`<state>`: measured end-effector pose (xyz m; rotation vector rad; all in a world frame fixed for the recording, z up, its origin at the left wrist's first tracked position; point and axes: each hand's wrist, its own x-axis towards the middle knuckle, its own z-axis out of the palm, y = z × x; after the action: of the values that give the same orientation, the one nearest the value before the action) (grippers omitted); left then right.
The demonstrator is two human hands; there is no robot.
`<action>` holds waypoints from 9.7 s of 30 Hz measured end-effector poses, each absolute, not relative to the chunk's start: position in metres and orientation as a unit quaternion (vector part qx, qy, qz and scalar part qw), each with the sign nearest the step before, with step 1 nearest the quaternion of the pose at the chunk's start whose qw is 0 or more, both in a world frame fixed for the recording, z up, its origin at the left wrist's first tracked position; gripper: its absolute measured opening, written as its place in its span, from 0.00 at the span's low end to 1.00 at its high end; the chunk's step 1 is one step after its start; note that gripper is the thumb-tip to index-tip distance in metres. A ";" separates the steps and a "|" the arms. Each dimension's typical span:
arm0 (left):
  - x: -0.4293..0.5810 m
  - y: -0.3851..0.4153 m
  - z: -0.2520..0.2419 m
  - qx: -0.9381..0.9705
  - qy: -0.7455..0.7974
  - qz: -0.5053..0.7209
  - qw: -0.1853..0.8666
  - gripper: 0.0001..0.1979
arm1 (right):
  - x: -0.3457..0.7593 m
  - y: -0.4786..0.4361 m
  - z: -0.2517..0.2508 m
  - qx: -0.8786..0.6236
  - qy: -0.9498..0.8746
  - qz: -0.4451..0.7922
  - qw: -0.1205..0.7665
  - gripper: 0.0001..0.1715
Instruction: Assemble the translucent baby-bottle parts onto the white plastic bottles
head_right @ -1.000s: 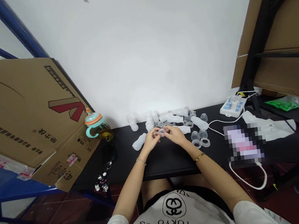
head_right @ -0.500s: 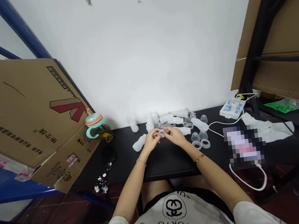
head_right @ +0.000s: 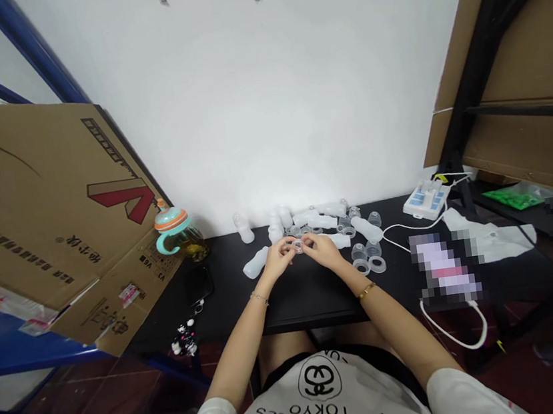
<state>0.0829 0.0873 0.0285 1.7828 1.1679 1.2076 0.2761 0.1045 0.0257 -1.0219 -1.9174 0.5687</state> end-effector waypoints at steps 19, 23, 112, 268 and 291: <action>0.080 0.092 0.022 0.693 0.449 0.466 0.316 0.16 | 0.274 0.104 0.021 -0.400 -0.774 0.229 0.435 0.13; 0.080 0.090 0.025 0.693 0.455 0.469 0.304 0.16 | 0.275 0.107 0.018 -0.404 -0.772 0.229 0.434 0.13; 0.081 0.083 0.028 0.719 0.461 0.450 0.262 0.15 | 0.274 0.108 0.018 -0.428 -0.776 0.178 0.428 0.12; 0.081 0.087 0.027 0.669 0.483 0.478 0.301 0.22 | 0.272 0.103 0.024 -0.406 -0.764 0.221 0.449 0.17; 0.082 0.083 0.030 0.706 0.460 0.441 0.308 0.16 | 0.272 0.101 0.025 -0.394 -0.786 0.238 0.413 0.17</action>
<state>0.0817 0.0830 0.0296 1.8671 1.2167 1.1661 0.2725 0.1006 0.0249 -0.9905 -1.9753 0.5977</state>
